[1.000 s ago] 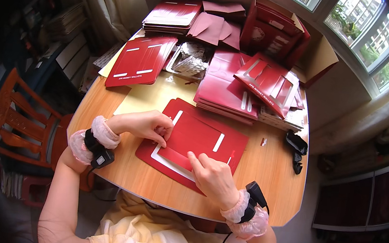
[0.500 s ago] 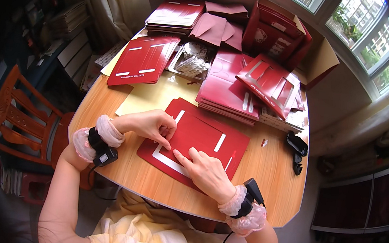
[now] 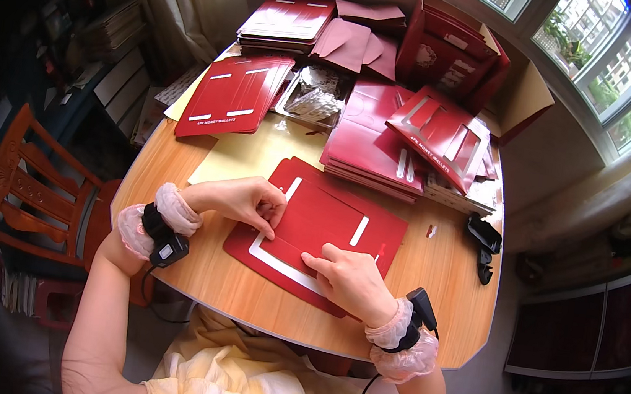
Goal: Folding and assembling red paper money wallets at a table.
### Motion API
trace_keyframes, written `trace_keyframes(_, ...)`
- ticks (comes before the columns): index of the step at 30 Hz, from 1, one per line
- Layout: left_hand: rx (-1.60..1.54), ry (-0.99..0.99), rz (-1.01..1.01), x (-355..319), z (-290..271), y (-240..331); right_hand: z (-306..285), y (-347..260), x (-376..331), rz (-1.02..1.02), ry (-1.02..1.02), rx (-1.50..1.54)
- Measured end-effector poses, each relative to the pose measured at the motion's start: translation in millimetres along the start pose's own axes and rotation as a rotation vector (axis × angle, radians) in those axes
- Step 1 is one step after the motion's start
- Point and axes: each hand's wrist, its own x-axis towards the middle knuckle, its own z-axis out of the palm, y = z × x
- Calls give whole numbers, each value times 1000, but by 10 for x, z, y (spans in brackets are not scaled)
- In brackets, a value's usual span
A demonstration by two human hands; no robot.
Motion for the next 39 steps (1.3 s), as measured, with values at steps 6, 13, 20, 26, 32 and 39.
trace_keyframes(6, -10, 7, 15, 9, 5, -53, 7, 52, -14, -5, 30, 54)
trace_keyframes(13, 35, -15, -4, 32, -30, -23, -49, 3, 12, 38, -6, 27)
trace_keyframes(20, 116, -12, 23, 24, -27, -9, -143, 135, -37, 59, -69, 41)
trace_keyframes(26, 110, 28, 13, -6, -13, 11, -203, 185, -74, 130, -116, 71)
trace_keyframes(32, 269, 114, 110, -97, -98, -4, -80, 522, -4, 260, 471, 59)
trace_keyframes(39, 556, 524, -4, -193, -291, -107, -6, 768, 45, 368, 404, -48)
